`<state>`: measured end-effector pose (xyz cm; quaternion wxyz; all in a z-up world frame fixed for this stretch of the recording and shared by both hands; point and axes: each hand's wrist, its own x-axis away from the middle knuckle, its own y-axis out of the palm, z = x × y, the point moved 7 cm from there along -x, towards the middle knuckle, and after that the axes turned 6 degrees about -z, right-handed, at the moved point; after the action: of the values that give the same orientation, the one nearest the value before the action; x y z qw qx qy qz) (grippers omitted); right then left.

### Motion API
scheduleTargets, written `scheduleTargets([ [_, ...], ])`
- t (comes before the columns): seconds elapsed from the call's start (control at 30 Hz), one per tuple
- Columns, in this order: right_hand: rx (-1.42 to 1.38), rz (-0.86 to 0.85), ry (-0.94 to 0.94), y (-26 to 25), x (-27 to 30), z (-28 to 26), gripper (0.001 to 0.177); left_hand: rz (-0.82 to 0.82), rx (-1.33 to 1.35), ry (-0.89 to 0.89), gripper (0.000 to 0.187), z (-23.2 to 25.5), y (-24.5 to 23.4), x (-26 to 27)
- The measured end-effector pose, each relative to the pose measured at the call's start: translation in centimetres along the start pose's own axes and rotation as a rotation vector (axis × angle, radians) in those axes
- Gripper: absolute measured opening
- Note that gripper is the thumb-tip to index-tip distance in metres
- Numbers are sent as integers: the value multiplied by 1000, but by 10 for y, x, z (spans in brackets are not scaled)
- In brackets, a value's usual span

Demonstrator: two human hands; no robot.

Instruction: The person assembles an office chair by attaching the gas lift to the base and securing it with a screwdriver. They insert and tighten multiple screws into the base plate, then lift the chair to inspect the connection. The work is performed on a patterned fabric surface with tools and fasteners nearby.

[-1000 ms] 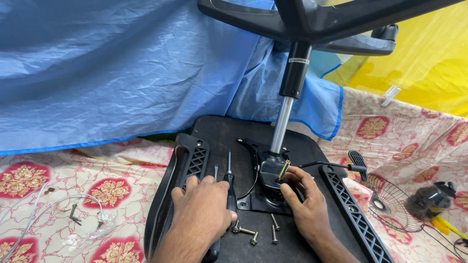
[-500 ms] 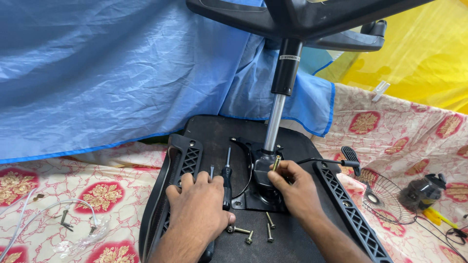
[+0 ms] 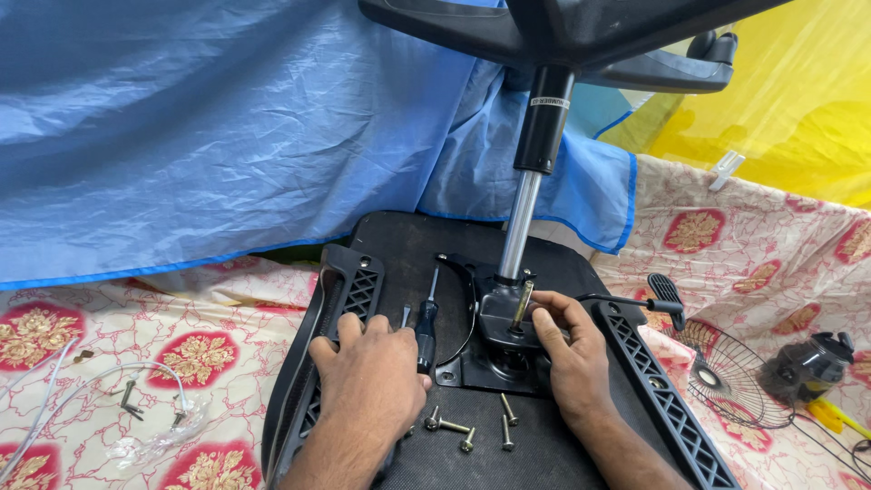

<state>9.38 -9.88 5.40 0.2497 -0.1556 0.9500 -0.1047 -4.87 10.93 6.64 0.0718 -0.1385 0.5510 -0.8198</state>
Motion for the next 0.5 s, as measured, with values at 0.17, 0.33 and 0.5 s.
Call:
scheduleTargets([
  [0.17,-217,124,37,-12,-1,30,30,213,82,-6,34,-8,-3,-4],
  [0.33,-350,186,135,-27,-3,48,27,335,208,8,25,-20,-5,-4],
  [0.5,-4,137,87,-36,6,35,22,334,219,-33,38,-20,-5,-1],
])
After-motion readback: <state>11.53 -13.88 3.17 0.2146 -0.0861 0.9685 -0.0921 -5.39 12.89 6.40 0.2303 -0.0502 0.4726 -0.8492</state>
